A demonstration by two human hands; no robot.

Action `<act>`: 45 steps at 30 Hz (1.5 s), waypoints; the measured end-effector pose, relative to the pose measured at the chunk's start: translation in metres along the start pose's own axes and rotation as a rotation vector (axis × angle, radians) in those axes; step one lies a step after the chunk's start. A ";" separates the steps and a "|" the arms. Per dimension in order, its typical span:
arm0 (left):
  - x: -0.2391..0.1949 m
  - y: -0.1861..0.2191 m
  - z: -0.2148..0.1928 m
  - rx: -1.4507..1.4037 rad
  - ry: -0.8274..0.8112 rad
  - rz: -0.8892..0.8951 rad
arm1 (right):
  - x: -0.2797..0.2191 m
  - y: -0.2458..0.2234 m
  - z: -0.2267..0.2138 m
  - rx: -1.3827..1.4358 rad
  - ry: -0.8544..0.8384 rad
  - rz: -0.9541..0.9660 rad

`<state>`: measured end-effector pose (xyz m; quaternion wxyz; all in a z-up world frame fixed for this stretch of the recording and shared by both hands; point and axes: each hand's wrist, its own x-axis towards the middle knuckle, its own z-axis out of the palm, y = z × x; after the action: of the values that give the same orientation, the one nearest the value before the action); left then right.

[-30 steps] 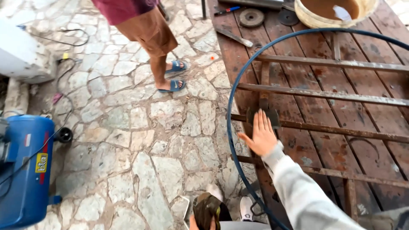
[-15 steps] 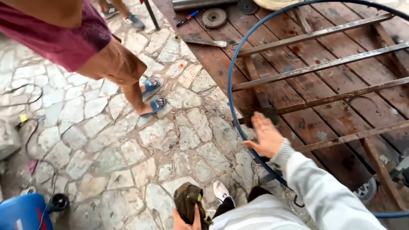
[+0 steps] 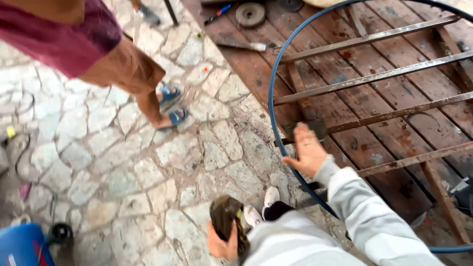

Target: Sanding a circular metal frame with internal bars using a manual abrasive pad to remove rust or residue.

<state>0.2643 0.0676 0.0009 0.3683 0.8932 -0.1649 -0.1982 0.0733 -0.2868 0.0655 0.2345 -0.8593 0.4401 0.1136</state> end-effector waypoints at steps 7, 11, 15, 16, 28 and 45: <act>0.022 0.045 -0.001 -0.034 0.102 -0.020 | 0.007 0.049 0.024 -0.166 0.210 -0.169; 0.039 0.058 0.007 -0.057 -0.007 0.218 | -0.009 0.006 0.034 -0.257 0.310 -0.326; 0.043 0.075 0.023 -0.002 -0.047 0.219 | -0.021 0.064 0.010 -0.054 0.347 -0.233; 0.044 0.075 0.025 -0.018 -0.075 0.213 | -0.015 0.059 -0.006 -0.057 0.226 -0.102; 0.044 0.080 0.040 -0.001 -0.112 0.243 | -0.003 0.016 0.005 -0.061 0.157 -0.150; 0.037 0.079 0.043 0.000 -0.143 0.307 | -0.017 0.080 -0.007 -0.228 0.279 -0.002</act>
<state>0.2637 -0.0275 0.0215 0.3814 0.8412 -0.3254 -0.2028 -0.0013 -0.3187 0.0544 0.0722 -0.8882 0.4518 0.0422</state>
